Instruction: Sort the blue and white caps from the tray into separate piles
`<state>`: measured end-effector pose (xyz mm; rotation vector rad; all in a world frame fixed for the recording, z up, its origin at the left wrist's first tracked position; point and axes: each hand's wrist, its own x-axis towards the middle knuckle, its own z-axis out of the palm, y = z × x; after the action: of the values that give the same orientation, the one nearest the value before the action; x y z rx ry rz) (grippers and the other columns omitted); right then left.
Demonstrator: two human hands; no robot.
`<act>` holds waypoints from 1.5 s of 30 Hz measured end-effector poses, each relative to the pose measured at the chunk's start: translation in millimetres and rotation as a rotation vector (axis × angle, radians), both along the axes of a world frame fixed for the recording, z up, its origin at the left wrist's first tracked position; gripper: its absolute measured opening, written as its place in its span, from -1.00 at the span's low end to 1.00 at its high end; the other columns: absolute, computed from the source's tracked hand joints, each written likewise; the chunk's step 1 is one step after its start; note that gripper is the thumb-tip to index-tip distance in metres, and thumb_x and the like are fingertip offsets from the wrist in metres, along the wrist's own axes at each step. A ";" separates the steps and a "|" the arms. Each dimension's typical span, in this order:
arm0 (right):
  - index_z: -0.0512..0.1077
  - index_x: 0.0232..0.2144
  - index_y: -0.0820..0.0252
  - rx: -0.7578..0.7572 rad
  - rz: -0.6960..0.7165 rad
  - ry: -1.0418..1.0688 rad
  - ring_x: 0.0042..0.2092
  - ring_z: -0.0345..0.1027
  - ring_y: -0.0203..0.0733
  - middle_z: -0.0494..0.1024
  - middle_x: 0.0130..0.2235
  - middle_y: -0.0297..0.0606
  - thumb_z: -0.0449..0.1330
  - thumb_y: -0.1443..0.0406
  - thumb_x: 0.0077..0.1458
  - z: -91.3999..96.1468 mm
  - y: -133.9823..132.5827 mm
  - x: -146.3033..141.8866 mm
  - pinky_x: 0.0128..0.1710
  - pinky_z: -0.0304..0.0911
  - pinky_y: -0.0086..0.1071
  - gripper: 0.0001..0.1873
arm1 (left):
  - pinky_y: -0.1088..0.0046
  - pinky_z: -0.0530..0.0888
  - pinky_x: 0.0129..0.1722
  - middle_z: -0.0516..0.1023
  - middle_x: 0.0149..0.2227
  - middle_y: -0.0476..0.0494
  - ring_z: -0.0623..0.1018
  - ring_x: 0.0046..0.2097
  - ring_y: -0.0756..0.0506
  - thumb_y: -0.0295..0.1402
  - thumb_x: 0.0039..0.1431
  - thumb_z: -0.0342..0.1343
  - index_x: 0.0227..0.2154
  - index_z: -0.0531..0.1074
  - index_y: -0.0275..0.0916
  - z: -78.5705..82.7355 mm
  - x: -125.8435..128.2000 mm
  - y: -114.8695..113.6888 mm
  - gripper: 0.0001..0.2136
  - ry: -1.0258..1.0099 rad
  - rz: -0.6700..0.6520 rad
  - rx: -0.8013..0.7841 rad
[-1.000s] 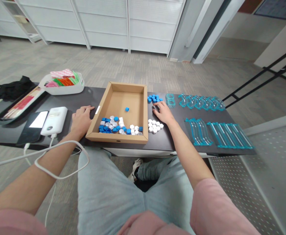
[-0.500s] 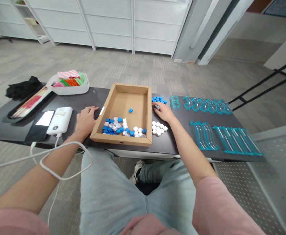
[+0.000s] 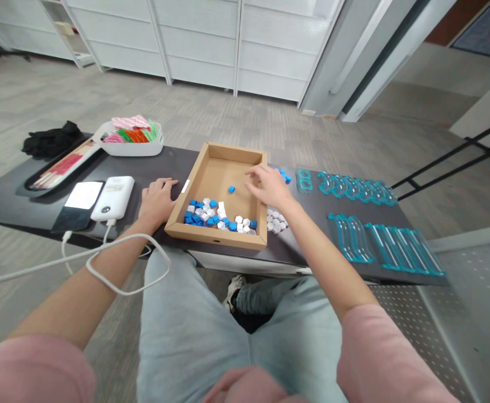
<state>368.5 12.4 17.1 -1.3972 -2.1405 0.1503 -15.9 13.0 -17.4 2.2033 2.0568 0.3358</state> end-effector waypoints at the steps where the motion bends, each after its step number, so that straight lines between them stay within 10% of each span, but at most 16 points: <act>1: 0.70 0.12 0.04 -0.034 0.035 -0.112 0.14 0.64 0.20 0.77 0.12 -0.06 0.39 0.17 0.43 4.7 4.3 -16.6 0.25 0.41 0.03 -0.72 | -0.10 0.35 0.52 0.44 0.59 -0.45 0.41 0.54 -0.50 -0.21 0.47 0.05 0.55 0.49 -0.18 -0.1 -0.1 0.2 -0.36 -0.003 0.002 0.002; 8: 0.72 -0.09 0.07 -0.230 0.028 -0.446 0.11 0.70 0.20 0.85 0.00 -0.08 0.39 0.33 0.38 10.1 28.8 -72.9 0.27 0.31 0.00 -0.89 | -0.16 0.37 0.51 0.46 0.57 -0.46 0.42 0.53 -0.54 -0.16 0.46 0.07 0.54 0.51 -0.15 -0.9 -0.7 0.2 -0.36 -0.023 -0.012 0.012; 15: 0.59 -0.03 0.04 0.018 -0.137 0.176 -0.10 0.61 -0.05 0.77 -0.01 -0.21 0.32 0.20 0.45 10.0 20.1 14.3 0.03 0.47 -0.20 -0.89 | -0.22 0.35 0.52 0.40 0.60 -0.52 0.41 0.54 -0.52 -0.23 0.51 0.01 0.54 0.46 -0.25 1.2 -1.2 -0.3 -0.38 -0.025 -0.027 -0.019; 21: 0.53 -0.14 0.01 -0.031 -0.275 0.338 -0.21 0.58 -0.07 0.73 -0.13 -0.23 0.38 0.03 0.39 -31.3 6.8 82.5 -0.07 0.54 -0.19 -0.76 | -0.23 0.36 0.51 0.40 0.61 -0.53 0.41 0.53 -0.52 -0.25 0.52 0.00 0.54 0.44 -0.29 5.0 -0.9 -0.6 -0.39 0.000 -0.025 -0.032; 28: 0.59 -0.11 0.05 -0.097 -0.227 0.332 -0.18 0.63 -0.04 0.72 0.09 -0.09 0.33 0.20 0.32 -71.8 5.2 82.3 -0.03 0.60 -0.13 -0.87 | -0.28 0.38 0.49 0.38 0.61 -0.55 0.40 0.54 -0.56 -0.21 0.53 0.00 0.55 0.43 -0.28 8.8 -1.9 -1.2 -0.38 0.028 -0.019 -0.049; 45: 0.75 0.03 0.04 -0.144 -0.139 0.203 -0.03 0.69 0.10 0.84 0.08 -0.17 0.35 0.34 0.34 -72.1 0.3 84.3 0.22 0.57 0.02 -0.73 | -0.29 0.42 0.47 0.38 0.61 -0.61 0.44 0.51 -0.59 -0.16 0.55 -0.14 0.54 0.43 -0.38 13.9 3.7 -5.9 -0.33 0.077 -0.011 -0.046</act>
<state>452.9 12.7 -55.0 -1.5365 -1.8914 0.3827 -12.3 7.0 -3.5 2.2332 2.0683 0.2036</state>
